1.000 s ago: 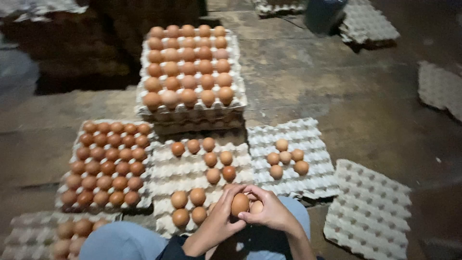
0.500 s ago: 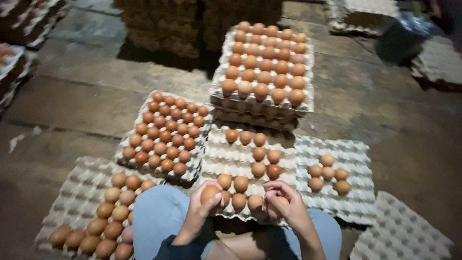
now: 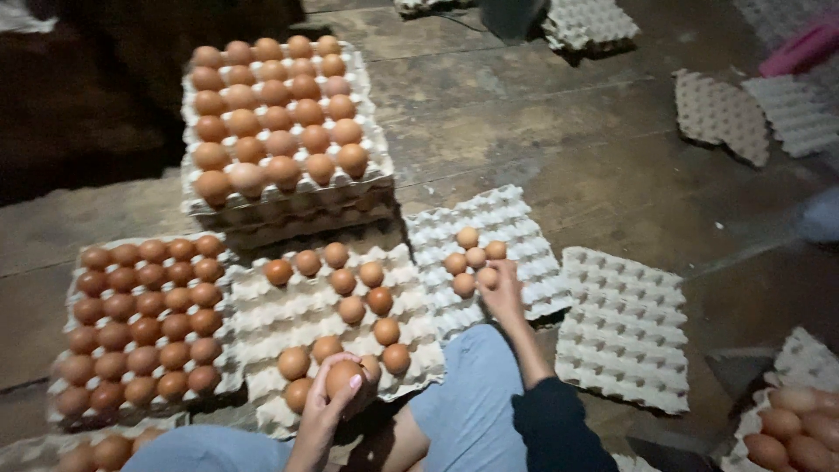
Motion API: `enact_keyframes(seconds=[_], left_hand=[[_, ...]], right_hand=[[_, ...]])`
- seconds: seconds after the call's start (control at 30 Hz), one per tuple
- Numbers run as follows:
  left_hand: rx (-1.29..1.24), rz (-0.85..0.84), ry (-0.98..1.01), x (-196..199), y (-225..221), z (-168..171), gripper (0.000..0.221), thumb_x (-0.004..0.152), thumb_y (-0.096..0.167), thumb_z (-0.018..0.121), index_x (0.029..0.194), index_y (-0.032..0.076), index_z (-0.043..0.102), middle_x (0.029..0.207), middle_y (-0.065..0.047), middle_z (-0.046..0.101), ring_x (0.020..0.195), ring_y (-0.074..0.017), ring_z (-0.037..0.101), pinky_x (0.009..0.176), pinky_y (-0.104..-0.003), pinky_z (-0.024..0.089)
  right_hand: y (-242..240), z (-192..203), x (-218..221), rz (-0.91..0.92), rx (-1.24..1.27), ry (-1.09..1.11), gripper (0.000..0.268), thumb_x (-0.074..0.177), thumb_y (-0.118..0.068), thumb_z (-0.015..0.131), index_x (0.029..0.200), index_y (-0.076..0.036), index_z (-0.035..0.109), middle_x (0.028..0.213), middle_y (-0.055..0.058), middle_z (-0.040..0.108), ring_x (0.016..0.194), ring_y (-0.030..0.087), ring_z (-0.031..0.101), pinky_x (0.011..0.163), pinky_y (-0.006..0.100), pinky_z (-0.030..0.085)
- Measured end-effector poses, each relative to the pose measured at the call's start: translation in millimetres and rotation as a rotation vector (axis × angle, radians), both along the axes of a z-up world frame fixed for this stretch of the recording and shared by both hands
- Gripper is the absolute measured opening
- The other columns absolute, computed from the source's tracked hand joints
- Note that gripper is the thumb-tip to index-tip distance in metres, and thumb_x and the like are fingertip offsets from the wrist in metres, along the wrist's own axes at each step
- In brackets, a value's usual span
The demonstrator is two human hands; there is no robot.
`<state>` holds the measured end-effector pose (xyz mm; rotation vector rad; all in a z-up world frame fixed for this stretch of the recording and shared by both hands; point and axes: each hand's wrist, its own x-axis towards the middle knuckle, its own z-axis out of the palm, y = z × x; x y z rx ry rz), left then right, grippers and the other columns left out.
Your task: Arranging eggs into cardboard trays on a wooden floor.
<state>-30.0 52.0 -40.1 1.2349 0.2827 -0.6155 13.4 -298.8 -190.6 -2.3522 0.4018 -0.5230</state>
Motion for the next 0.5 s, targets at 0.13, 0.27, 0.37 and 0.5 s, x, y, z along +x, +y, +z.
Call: enact_keyframes(seconds=[0.13, 0.27, 0.37, 0.5], left_hand=[[0.071, -0.047, -0.038, 0, -15, -9, 0.029, 0.079, 0.007, 0.057, 0.108, 0.003, 0.054, 0.101, -0.013, 0.059, 0.075, -0.0182, 0.052, 0.065, -0.026, 0.043], [0.043, -0.057, -0.055, 3, -18, -20, 0.031, 0.079, 0.007, 0.055, 0.110, 0.002, 0.053, 0.100, -0.014, 0.060, 0.068, -0.0159, 0.049, 0.055, -0.023, 0.037], [0.023, -0.053, -0.046, 4, -19, -25, 0.031, 0.080, 0.007, 0.053, 0.110, 0.001, 0.052, 0.101, -0.016, 0.060, 0.073, -0.0175, 0.051, 0.059, -0.024, 0.038], [0.075, -0.068, -0.044, 3, -19, -29, 0.032, 0.078, 0.009, 0.054, 0.109, 0.003, 0.054, 0.098, -0.013, 0.061, 0.060, -0.0143, 0.046, 0.045, -0.022, 0.033]], right_hand=[[11, 25, 5, 0.066, -0.108, 0.106, 0.040, 0.066, 0.003, 0.060, 0.104, -0.006, 0.053, 0.107, 0.012, 0.051, 0.102, 0.032, 0.047, 0.090, 0.041, 0.037], [5, 28, 6, 0.068, -0.258, 0.114, 0.036, 0.065, -0.001, 0.060, 0.100, -0.008, 0.055, 0.103, 0.010, 0.051, 0.095, 0.031, 0.042, 0.086, 0.041, 0.038], [7, 32, 8, 0.087, -0.199, 0.158, 0.038, 0.065, -0.007, 0.064, 0.103, -0.011, 0.058, 0.106, 0.008, 0.051, 0.094, 0.029, 0.041, 0.083, 0.038, 0.038], [23, 24, 13, 0.154, -0.455, 0.442, 0.044, 0.064, -0.021, 0.071, 0.104, -0.007, 0.057, 0.124, 0.018, 0.036, 0.100, 0.037, 0.039, 0.084, 0.051, 0.035]])
